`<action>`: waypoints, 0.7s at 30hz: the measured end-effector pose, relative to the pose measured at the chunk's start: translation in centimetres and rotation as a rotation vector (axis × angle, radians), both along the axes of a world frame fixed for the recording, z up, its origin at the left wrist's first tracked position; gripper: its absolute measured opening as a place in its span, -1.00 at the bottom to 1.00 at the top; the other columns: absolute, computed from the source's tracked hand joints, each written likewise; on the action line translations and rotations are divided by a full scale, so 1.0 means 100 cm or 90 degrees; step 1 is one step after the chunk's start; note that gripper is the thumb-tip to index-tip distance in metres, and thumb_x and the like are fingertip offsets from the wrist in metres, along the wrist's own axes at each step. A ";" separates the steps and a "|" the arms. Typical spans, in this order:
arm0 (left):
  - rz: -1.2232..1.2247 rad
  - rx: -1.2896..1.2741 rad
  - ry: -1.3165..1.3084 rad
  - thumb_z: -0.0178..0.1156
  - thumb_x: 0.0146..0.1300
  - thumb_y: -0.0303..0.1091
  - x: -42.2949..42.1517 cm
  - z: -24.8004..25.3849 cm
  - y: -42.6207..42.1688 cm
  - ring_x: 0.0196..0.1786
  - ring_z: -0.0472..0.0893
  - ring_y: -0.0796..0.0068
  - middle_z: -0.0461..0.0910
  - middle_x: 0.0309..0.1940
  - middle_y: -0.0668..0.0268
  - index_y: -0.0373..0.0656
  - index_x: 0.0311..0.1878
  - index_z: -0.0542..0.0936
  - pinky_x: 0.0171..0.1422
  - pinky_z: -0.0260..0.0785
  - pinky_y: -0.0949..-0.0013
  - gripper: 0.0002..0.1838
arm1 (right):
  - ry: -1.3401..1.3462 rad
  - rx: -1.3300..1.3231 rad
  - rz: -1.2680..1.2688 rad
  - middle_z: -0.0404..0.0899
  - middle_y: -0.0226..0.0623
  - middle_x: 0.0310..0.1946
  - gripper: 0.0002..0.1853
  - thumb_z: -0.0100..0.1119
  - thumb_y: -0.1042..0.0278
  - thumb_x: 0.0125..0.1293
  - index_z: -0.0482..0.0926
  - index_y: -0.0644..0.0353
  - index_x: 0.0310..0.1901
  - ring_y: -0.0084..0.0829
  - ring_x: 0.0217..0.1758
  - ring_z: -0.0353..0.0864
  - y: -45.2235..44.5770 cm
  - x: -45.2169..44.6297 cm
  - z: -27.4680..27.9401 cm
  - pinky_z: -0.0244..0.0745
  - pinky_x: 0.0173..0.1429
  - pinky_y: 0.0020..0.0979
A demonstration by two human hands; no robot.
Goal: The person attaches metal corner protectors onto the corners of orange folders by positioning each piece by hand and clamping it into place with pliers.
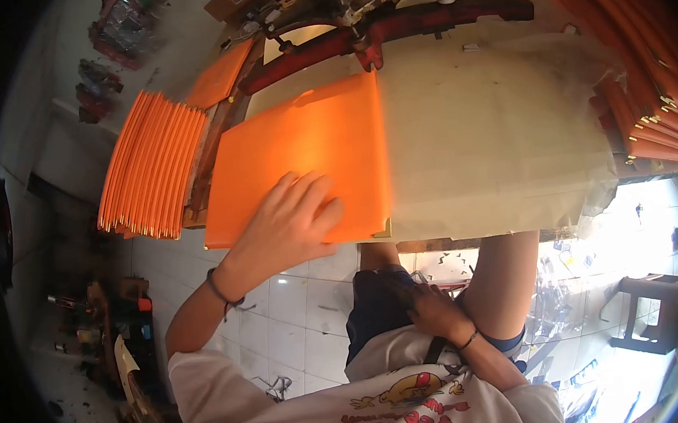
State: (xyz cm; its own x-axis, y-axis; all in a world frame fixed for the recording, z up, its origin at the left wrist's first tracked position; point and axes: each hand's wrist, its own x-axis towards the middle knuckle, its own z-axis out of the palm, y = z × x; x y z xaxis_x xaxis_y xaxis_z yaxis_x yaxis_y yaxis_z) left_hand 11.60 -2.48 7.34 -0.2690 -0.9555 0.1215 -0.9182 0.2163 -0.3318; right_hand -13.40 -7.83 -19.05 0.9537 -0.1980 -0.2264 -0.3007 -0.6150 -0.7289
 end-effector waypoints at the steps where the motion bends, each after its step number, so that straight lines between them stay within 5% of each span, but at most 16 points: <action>1: -0.030 -0.003 0.020 0.46 0.03 -0.12 0.000 -0.003 -0.010 0.11 0.52 0.15 0.48 -0.03 0.14 -0.17 -0.20 0.55 0.22 0.42 0.14 -0.60 | 0.002 0.009 0.003 0.50 0.12 0.17 -0.45 0.25 0.19 0.33 0.45 0.35 0.25 0.13 0.23 0.53 -0.001 0.000 0.001 0.47 0.35 0.00; 4: -0.040 -0.067 0.072 0.46 0.08 -0.01 0.003 -0.013 -0.039 0.11 0.52 0.15 0.49 -0.02 0.14 -0.20 -0.19 0.55 0.21 0.41 0.16 -0.53 | -0.043 0.009 -0.011 0.52 0.13 0.13 -0.48 0.28 0.22 0.31 0.49 0.37 0.20 0.09 0.22 0.54 -0.001 -0.002 0.004 0.49 0.31 -0.03; 7: 0.011 0.063 0.164 0.43 0.16 0.04 0.001 0.005 -0.061 0.13 0.50 0.14 0.50 0.01 0.14 -0.25 -0.13 0.57 0.24 0.41 0.15 -0.49 | -0.083 0.115 -0.020 0.58 0.14 0.01 -0.56 0.31 0.23 0.31 0.55 0.38 0.10 0.07 0.14 0.59 -0.010 -0.006 0.027 0.53 0.19 -0.09; 13: -0.308 -0.022 0.314 0.33 0.29 0.04 0.016 -0.021 -0.112 0.12 0.49 0.17 0.50 -0.08 0.20 -0.10 0.00 0.64 0.27 0.40 0.15 -0.58 | -0.122 0.272 -0.187 0.63 0.05 -0.10 -0.65 0.35 0.19 0.35 0.62 0.35 -0.07 0.00 -0.02 0.65 -0.021 -0.036 0.091 0.54 0.06 -0.18; 18: -0.270 0.110 0.490 0.44 0.20 -0.13 0.023 -0.027 -0.111 0.03 0.52 0.20 0.48 -0.10 0.24 -0.04 -0.19 0.69 0.19 0.45 0.16 -0.76 | -0.159 0.347 -0.367 0.49 -0.18 -0.02 -0.73 0.44 0.26 0.28 0.59 0.28 -0.24 -0.26 0.13 0.51 -0.019 -0.071 0.120 0.39 0.24 -0.30; 21: -0.263 0.095 0.512 0.47 0.17 -0.17 0.022 -0.029 -0.108 0.00 0.52 0.21 0.47 -0.10 0.24 -0.04 -0.22 0.70 0.15 0.46 0.18 -0.78 | -0.156 0.321 -0.442 0.45 -0.26 -0.13 -0.75 0.44 0.29 0.25 0.58 0.26 -0.28 -0.33 0.01 0.47 -0.015 -0.073 0.146 0.34 0.10 -0.36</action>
State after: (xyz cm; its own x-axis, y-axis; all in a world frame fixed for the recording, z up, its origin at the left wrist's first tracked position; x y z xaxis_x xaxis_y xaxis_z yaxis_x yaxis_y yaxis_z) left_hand 13.77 -13.26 4.41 -0.4804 -0.8229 0.3035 -0.7002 0.5682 0.4323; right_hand -20.70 -9.35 -4.42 0.6890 -0.6807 -0.2490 -0.2866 0.0597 -0.9562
